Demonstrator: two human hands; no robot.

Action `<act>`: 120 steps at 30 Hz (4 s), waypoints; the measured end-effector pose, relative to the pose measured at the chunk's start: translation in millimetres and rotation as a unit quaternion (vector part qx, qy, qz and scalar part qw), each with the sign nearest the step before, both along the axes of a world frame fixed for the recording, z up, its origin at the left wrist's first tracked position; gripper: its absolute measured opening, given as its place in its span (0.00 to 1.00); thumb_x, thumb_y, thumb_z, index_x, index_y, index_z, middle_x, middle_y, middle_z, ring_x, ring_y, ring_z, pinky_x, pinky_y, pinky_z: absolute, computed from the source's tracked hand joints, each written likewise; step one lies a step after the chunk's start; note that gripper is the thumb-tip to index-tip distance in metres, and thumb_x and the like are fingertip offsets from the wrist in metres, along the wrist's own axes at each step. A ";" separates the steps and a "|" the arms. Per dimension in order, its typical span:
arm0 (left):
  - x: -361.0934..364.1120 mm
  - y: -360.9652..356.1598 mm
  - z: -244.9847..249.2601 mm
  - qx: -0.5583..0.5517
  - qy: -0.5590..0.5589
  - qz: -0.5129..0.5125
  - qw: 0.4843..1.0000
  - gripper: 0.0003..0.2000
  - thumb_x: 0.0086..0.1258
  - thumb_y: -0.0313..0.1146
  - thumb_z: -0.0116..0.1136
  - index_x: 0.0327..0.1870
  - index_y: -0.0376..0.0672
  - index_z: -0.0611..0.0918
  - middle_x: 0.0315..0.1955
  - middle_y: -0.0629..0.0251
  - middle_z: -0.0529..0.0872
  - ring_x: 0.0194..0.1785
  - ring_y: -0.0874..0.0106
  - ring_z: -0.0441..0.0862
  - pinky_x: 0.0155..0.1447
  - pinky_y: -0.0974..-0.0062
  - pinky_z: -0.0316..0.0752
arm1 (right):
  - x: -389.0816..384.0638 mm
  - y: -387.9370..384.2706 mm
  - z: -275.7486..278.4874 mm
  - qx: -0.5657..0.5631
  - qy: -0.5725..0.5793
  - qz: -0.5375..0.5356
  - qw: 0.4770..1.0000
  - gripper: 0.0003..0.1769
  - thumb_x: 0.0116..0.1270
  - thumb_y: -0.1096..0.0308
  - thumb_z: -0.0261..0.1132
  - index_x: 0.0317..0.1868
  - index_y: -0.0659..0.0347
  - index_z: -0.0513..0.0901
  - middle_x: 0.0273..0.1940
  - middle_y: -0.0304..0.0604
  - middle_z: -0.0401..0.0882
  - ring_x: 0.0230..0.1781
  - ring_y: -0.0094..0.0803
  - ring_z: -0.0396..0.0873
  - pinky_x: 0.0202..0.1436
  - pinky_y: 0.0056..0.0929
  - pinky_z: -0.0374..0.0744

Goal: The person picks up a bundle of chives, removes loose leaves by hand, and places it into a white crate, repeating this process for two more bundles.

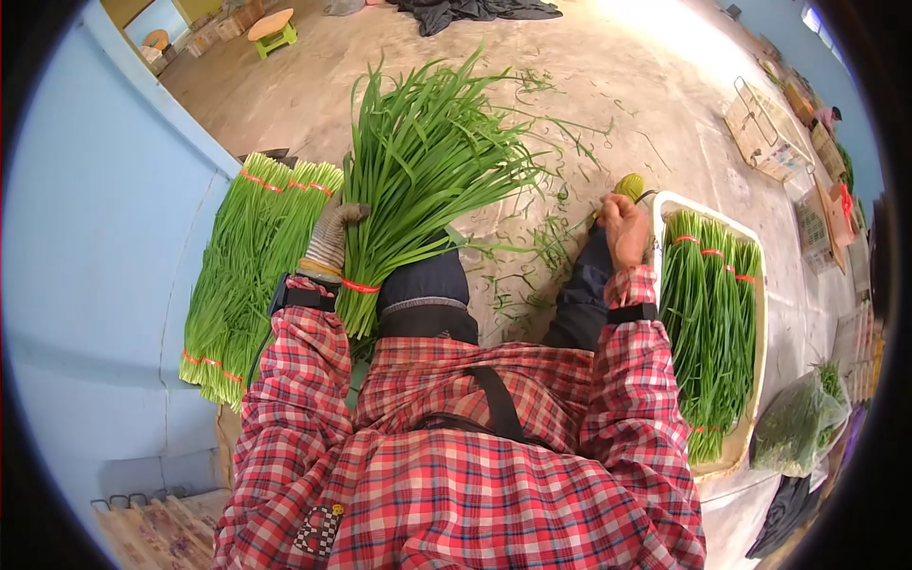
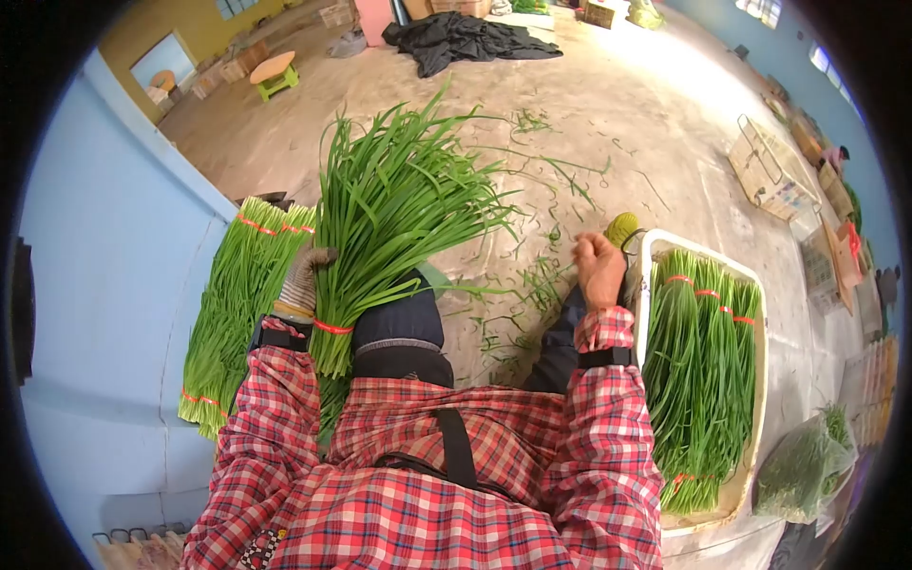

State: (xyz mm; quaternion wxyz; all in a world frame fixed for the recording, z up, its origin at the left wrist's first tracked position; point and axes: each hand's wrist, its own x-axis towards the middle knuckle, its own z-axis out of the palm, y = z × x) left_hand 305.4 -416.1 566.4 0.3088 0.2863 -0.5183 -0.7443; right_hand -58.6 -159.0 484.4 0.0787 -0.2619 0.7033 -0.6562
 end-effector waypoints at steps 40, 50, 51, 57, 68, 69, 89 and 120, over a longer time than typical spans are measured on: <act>14.9 135.0 -11.8 -0.701 -0.373 -0.096 0.600 0.28 0.50 0.33 0.65 0.57 0.45 0.76 0.62 0.42 0.66 0.66 0.41 0.60 0.73 0.46 0.47 | 64.4 160.8 -7.6 -0.059 -0.269 0.039 0.961 0.07 0.70 0.70 0.58 0.41 0.62 0.82 0.26 0.30 0.74 0.23 0.15 0.67 0.25 0.14 0.65; 18.4 133.5 -9.1 -0.682 -0.376 -0.087 0.621 0.28 0.50 0.32 0.64 0.58 0.45 0.76 0.64 0.45 0.65 0.66 0.42 0.60 0.73 0.47 0.48 | 126.7 105.0 31.8 0.034 0.018 0.231 0.972 0.09 0.63 0.74 0.61 0.43 0.65 0.83 0.30 0.44 0.83 0.30 0.24 0.79 0.35 0.24 0.77; 18.5 133.1 -8.0 -0.683 -0.370 -0.089 0.623 0.28 0.50 0.32 0.64 0.58 0.45 0.76 0.64 0.45 0.65 0.67 0.42 0.60 0.73 0.47 0.48 | 138.9 95.5 40.3 0.055 0.083 0.199 0.975 0.10 0.61 0.73 0.61 0.43 0.64 0.83 0.31 0.51 0.82 0.30 0.35 0.82 0.37 0.29 0.78; 17.4 132.5 -9.1 -0.688 -0.365 -0.085 0.622 0.28 0.50 0.31 0.65 0.57 0.45 0.76 0.64 0.45 0.66 0.67 0.43 0.60 0.73 0.48 0.48 | 168.9 66.8 32.8 0.154 0.242 0.157 0.945 0.14 0.58 0.68 0.66 0.46 0.58 0.80 0.34 0.46 0.76 0.38 0.46 0.78 0.38 0.42 0.76; 26.2 137.6 -9.4 -0.690 -0.377 -0.068 0.614 0.28 0.48 0.32 0.66 0.56 0.45 0.77 0.63 0.45 0.66 0.66 0.44 0.61 0.73 0.47 0.48 | 166.3 44.7 30.0 0.099 0.269 0.176 0.941 0.04 0.58 0.69 0.64 0.31 0.60 0.79 0.27 0.46 0.74 0.28 0.43 0.77 0.30 0.39 0.74; 28.7 138.4 -8.8 -0.688 -0.380 -0.078 0.613 0.27 0.48 0.32 0.65 0.56 0.45 0.77 0.62 0.45 0.66 0.65 0.44 0.61 0.73 0.47 0.48 | 160.7 47.8 28.4 0.060 0.187 0.147 0.969 0.06 0.58 0.69 0.63 0.27 0.62 0.78 0.24 0.47 0.73 0.24 0.40 0.74 0.28 0.37 0.72; 70.0 166.2 -34.5 -0.693 -0.373 -0.110 0.608 0.22 0.58 0.32 0.55 0.55 0.37 0.78 0.62 0.45 0.69 0.68 0.43 0.61 0.72 0.42 0.48 | 271.4 12.5 49.2 0.247 0.436 0.303 0.811 0.31 0.59 0.72 0.57 0.66 0.56 0.65 0.63 0.69 0.60 0.61 0.63 0.65 0.31 0.37 0.85; -44.0 41.6 59.6 -0.292 0.044 -0.272 0.916 0.40 0.57 0.50 0.69 0.67 0.35 0.65 0.61 0.57 0.73 0.63 0.61 0.72 0.65 0.63 0.68 | 134.0 39.2 115.4 -0.132 -0.254 0.542 0.790 0.28 0.67 0.67 0.60 0.66 0.65 0.67 0.55 0.41 0.78 0.53 0.25 0.75 0.58 0.29 0.75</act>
